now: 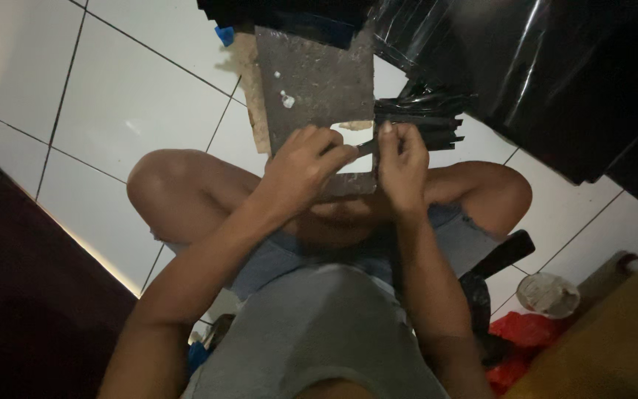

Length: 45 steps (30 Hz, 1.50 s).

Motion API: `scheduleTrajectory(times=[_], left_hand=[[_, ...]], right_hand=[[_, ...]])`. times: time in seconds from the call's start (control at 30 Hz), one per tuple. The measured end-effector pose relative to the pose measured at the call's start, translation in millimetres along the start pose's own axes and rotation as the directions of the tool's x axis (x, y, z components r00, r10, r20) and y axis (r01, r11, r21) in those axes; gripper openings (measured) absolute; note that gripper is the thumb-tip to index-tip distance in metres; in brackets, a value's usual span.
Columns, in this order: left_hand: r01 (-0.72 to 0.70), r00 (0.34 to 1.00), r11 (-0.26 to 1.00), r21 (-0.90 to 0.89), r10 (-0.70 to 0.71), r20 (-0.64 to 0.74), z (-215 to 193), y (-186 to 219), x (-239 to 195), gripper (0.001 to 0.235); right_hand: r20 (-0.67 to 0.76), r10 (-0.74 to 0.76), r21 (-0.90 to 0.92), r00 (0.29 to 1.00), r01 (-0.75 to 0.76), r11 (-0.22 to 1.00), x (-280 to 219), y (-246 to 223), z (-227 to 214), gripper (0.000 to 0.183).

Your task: The person sits cross-legged on the floor and repeatedly picks up small black strips, aligns them with a white rectangular object on a wooden board, and presses them into place. The person handles the strips one at a time, stacking them on the board.

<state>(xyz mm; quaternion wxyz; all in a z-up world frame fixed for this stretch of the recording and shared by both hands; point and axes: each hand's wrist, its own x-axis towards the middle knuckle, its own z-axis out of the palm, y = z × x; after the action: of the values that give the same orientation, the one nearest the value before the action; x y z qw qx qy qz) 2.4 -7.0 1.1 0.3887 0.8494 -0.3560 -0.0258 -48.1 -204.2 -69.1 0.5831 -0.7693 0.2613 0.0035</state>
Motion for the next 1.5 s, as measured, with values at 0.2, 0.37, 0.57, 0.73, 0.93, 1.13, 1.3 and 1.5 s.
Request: scheduleTrajectory(times=[0.2, 0.37, 0.57, 0.73, 0.93, 1.13, 1.3, 1.5], left_hand=[[-0.009, 1.000, 1.000, -0.002, 0.010, 0.023, -5, -2, 1, 0.023], [-0.017, 1.000, 1.000, -0.003, 0.017, 0.025, -4, -2, 2, 0.021], [-0.019, 0.999, 1.000, -0.011, 0.019, 0.035, -3, -4, 0, 0.026], [-0.010, 0.999, 1.000, 0.008, 0.009, 0.046, 4, -5, 2, 0.022], [-0.071, 0.996, 0.996, 0.062, 0.068, 0.053, 2, -5, 3, 0.028], [-0.110, 0.991, 0.979, 0.171, 0.094, 0.100, 5, -4, 9, 0.033], [-0.151, 0.987, 0.964, 0.220, 0.137, 0.080, 4, 2, 11, 0.034], [-0.155, 0.987, 0.962, 0.224, 0.142, 0.073, 5, 7, 13, 0.039]], right_hand=[[-0.037, 0.041, -0.075, 0.998, -0.044, 0.996, 12, 16, -3, 0.026], [-0.048, -0.051, -0.127, 0.998, 0.044, 0.991, 29, 39, -7, 0.027], [-0.023, 0.066, -0.027, 0.998, -0.066, 0.997, 43, 55, -12, 0.029], [-0.076, -0.032, -0.179, 0.997, 0.018, 0.984, 56, 69, -14, 0.030], [-0.104, 0.120, -0.147, 0.987, -0.135, 0.980, 64, 64, -12, 0.030], [-0.086, 0.130, -0.125, 0.988, -0.140, 0.982, 68, 56, -17, 0.030], [-0.140, 0.078, -0.114, 0.987, -0.094, 0.989, 81, 78, -18, 0.031], [-0.219, -0.043, -0.269, 0.975, -0.018, 0.963, 95, 101, -33, 0.029]])
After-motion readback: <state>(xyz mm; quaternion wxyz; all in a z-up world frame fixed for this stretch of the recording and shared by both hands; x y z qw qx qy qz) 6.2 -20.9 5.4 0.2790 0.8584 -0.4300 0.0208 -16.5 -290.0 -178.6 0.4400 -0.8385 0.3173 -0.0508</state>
